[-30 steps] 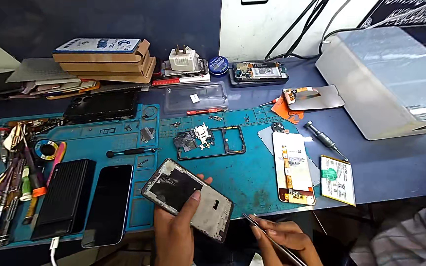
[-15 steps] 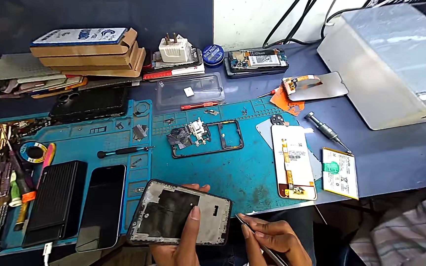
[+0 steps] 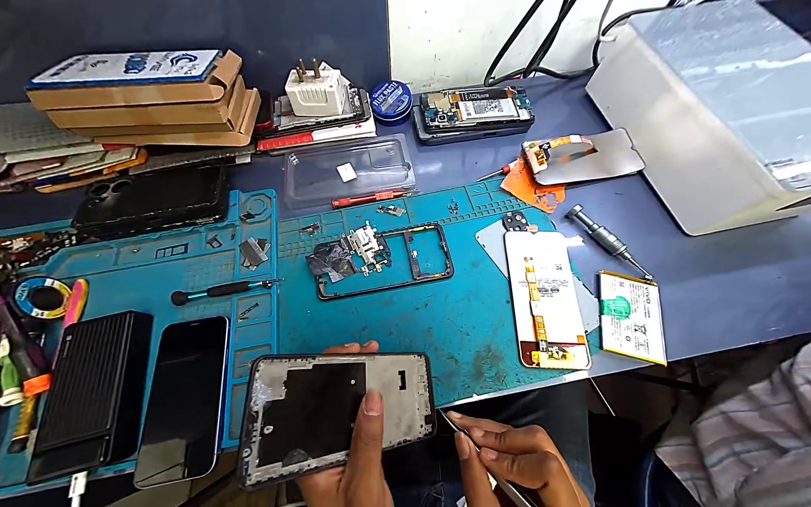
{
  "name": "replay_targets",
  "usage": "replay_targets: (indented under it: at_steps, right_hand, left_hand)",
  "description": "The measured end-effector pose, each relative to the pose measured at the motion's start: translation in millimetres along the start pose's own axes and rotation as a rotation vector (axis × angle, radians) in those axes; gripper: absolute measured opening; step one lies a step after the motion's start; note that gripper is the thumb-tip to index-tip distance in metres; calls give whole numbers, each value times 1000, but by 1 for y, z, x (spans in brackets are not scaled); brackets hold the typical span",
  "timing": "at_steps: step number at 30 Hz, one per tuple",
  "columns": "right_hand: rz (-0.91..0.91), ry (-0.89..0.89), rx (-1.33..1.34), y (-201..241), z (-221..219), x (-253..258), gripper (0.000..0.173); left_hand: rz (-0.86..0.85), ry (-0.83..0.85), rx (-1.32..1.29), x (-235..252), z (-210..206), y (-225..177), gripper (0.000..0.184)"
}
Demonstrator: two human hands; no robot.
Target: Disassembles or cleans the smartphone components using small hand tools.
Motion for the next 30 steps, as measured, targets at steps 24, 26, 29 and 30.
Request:
replay_targets:
  at_steps: [24,26,29,30]
  right_hand:
    - [-6,-35,-46,1,-9,7,19]
    - [-4,-42,-60,1,-10,7,19]
    - [-10,-32,-71,0,-10,6,18]
    - [-12,-31,-69,-1,-9,6,18]
  left_hand:
    - [-348,43,397,-12,-6,2,37]
    - [-393,37,377,-10,-4,6,46]
    - [-441,64,279,-5,9,22,64]
    - [-455,86,256,-5,15,27,64]
Point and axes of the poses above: each hand's wrist, its own x-axis towards the middle knuckle, its own z-axis out of the back of the hand, y = z × x, the point moved 1 cm from there along x, towards the middle knuckle, and after that the axes turned 8 degrees about x, right-handed, at the moved point
